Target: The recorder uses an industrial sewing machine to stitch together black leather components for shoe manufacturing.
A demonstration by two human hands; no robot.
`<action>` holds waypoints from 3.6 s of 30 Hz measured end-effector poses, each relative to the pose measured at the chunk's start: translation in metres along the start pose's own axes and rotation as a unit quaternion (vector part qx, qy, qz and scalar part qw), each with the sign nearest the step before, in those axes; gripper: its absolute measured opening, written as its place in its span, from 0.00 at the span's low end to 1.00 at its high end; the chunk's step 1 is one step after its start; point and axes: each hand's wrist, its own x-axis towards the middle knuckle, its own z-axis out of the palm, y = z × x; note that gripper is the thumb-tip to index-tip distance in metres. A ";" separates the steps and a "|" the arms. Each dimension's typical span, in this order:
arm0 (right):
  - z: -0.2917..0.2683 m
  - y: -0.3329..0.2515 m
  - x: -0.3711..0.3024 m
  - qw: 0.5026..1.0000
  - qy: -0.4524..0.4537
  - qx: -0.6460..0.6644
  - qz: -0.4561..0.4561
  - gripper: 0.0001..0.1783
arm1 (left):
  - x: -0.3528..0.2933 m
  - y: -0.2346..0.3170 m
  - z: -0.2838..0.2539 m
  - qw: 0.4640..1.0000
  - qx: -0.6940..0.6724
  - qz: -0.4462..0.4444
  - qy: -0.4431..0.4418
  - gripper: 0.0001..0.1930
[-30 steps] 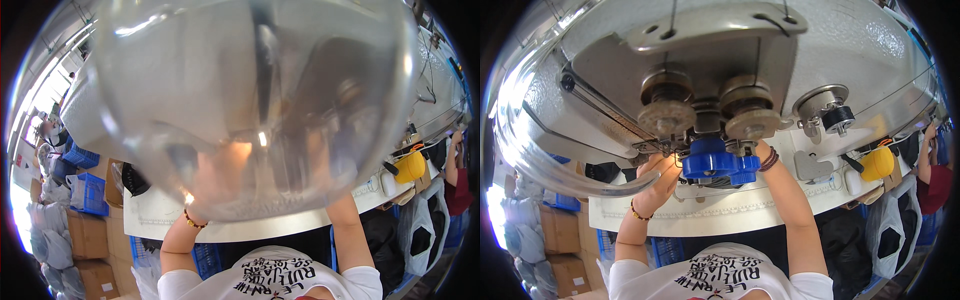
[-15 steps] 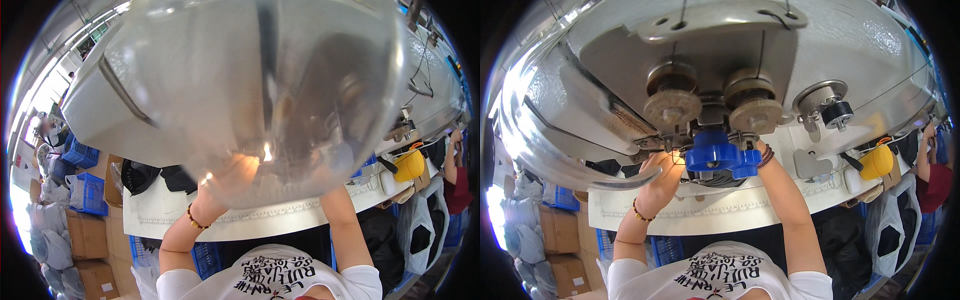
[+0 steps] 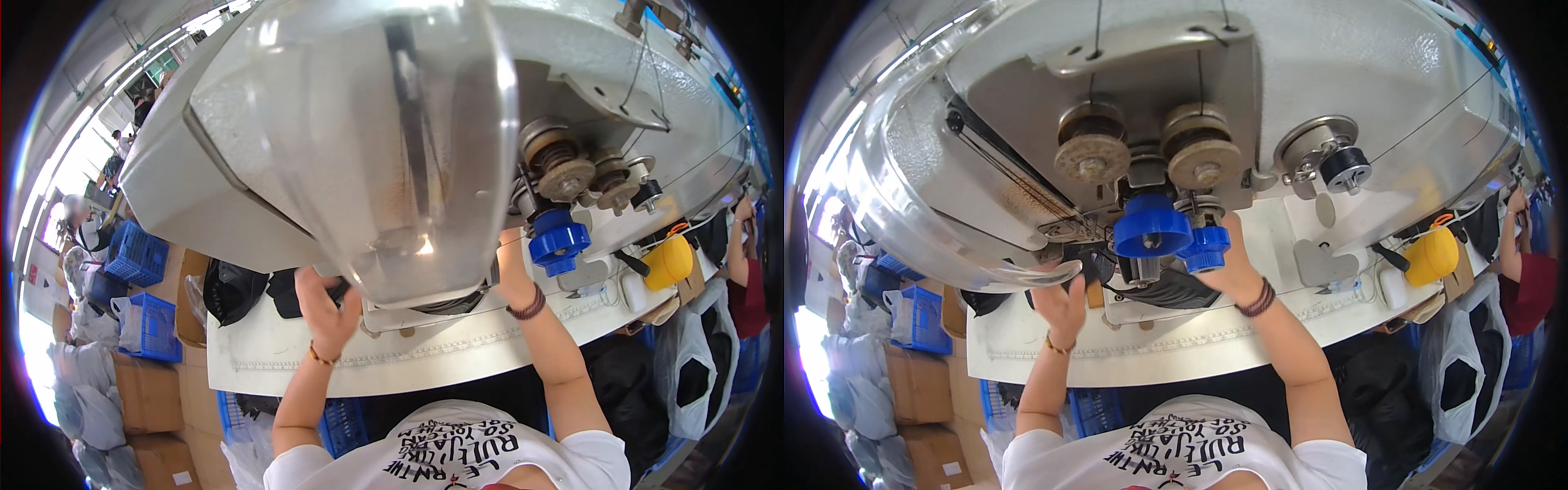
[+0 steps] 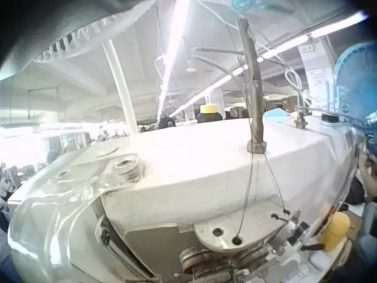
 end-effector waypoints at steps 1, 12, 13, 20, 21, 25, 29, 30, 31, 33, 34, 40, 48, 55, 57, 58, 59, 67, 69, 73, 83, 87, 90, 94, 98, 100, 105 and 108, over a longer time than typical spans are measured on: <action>0.005 -0.022 -0.006 0.980 0.011 -0.152 -0.124 0.15 | 0.007 -0.007 0.002 1.000 -0.001 -0.002 -0.001 0.17; 0.020 -0.041 -0.029 0.890 -0.079 -0.413 -0.179 0.22 | 0.060 0.062 -0.013 0.959 -0.002 0.204 -0.195 0.13; 0.020 -0.047 -0.027 0.893 -0.085 -0.403 -0.183 0.22 | 0.052 0.063 -0.013 0.970 -0.044 0.174 -0.163 0.15; -0.010 -0.036 -0.020 0.950 -0.150 -0.259 -0.090 0.16 | 0.040 0.078 -0.001 0.974 -0.042 0.174 -0.141 0.17; -0.011 -0.037 -0.018 0.958 -0.145 -0.228 -0.096 0.16 | 0.038 0.077 0.000 0.975 -0.034 0.162 -0.147 0.18; -0.012 -0.043 -0.010 0.973 -0.165 -0.141 -0.078 0.16 | 0.039 0.080 0.002 0.976 -0.069 0.165 -0.125 0.17; -0.015 -0.044 -0.007 0.981 -0.171 -0.078 -0.049 0.15 | 0.044 0.090 -0.004 0.977 -0.066 0.152 -0.133 0.16; -0.016 -0.045 -0.006 0.979 -0.177 -0.083 -0.051 0.15 | 0.045 0.092 -0.005 0.977 -0.070 0.145 -0.137 0.15; -0.018 -0.045 -0.004 0.978 -0.183 -0.088 -0.053 0.15 | 0.048 0.094 -0.005 0.977 -0.070 0.145 -0.137 0.15; -0.021 -0.045 0.000 0.974 -0.194 -0.099 -0.056 0.15 | 0.052 0.097 -0.004 0.967 -0.018 0.216 -0.136 0.12; -0.021 -0.046 0.001 0.973 -0.200 -0.102 -0.058 0.15 | 0.052 0.097 -0.005 0.967 -0.017 0.215 -0.137 0.12; -0.018 -0.032 -0.004 0.961 -0.188 -0.148 -0.136 0.16 | 0.052 0.090 0.002 0.970 -0.030 0.201 -0.134 0.08; -0.015 -0.012 -0.012 0.945 -0.175 -0.226 -0.157 0.11 | 0.041 0.072 -0.001 0.960 -0.204 -0.144 -0.127 0.05; -0.016 -0.037 -0.012 0.907 -0.229 -0.323 -0.144 0.23 | 0.050 0.066 -0.014 0.948 -0.058 0.241 -0.199 0.08; -0.017 -0.031 -0.011 0.910 -0.224 -0.308 -0.161 0.25 | 0.055 0.072 -0.013 0.941 -0.036 0.257 -0.215 0.09; -0.017 -0.029 -0.011 0.914 -0.220 -0.294 -0.176 0.27 | 0.068 0.084 -0.012 0.939 -0.051 0.270 -0.210 0.08; -0.017 -0.030 -0.011 0.914 -0.219 -0.293 -0.175 0.27 | 0.076 0.090 -0.012 0.935 -0.063 0.282 -0.204 0.08; -0.015 -0.036 -0.003 0.918 -0.183 -0.273 -0.223 0.15 | 0.061 0.083 -0.015 0.937 0.006 0.262 -0.232 0.07; -0.017 -0.038 -0.004 0.925 -0.192 -0.259 -0.203 0.15 | 0.057 0.082 -0.016 0.936 0.020 0.261 -0.237 0.07; -0.018 -0.039 -0.006 0.939 -0.201 -0.243 -0.141 0.14 | 0.048 0.083 -0.015 0.939 0.034 0.258 -0.227 0.08; -0.017 -0.046 -0.004 0.981 -0.152 -0.111 -0.050 0.16 | 0.053 0.083 -0.017 0.931 0.068 0.258 -0.249 0.07; -0.016 -0.041 -0.006 0.936 -0.181 -0.262 -0.149 0.14 | 0.063 0.074 -0.015 0.924 0.022 0.295 -0.241 0.13; -0.007 -0.023 -0.014 0.930 -0.162 -0.294 -0.151 0.13 | 0.071 0.077 -0.015 0.927 0.009 0.262 -0.269 0.08; 0.014 -0.037 -0.019 0.959 -0.092 -0.249 -0.103 0.12 | 0.075 0.061 -0.014 0.924 -0.020 0.287 -0.253 0.12; 0.023 -0.040 -0.022 0.949 -0.050 -0.285 -0.125 0.12 | 0.078 0.058 -0.014 0.919 -0.006 0.314 -0.239 0.14; 0.020 -0.038 -0.026 0.894 -0.084 -0.406 -0.169 0.13 | 0.077 0.055 -0.017 0.918 -0.002 0.301 -0.258 0.14; 0.025 -0.037 -0.034 0.897 -0.073 -0.407 -0.156 0.16 | 0.076 0.038 -0.016 0.921 -0.118 0.193 -0.316 0.19; 0.032 -0.043 -0.032 0.897 -0.048 -0.402 -0.178 0.17 | 0.083 0.027 -0.012 0.899 -0.123 0.198 -0.371 0.22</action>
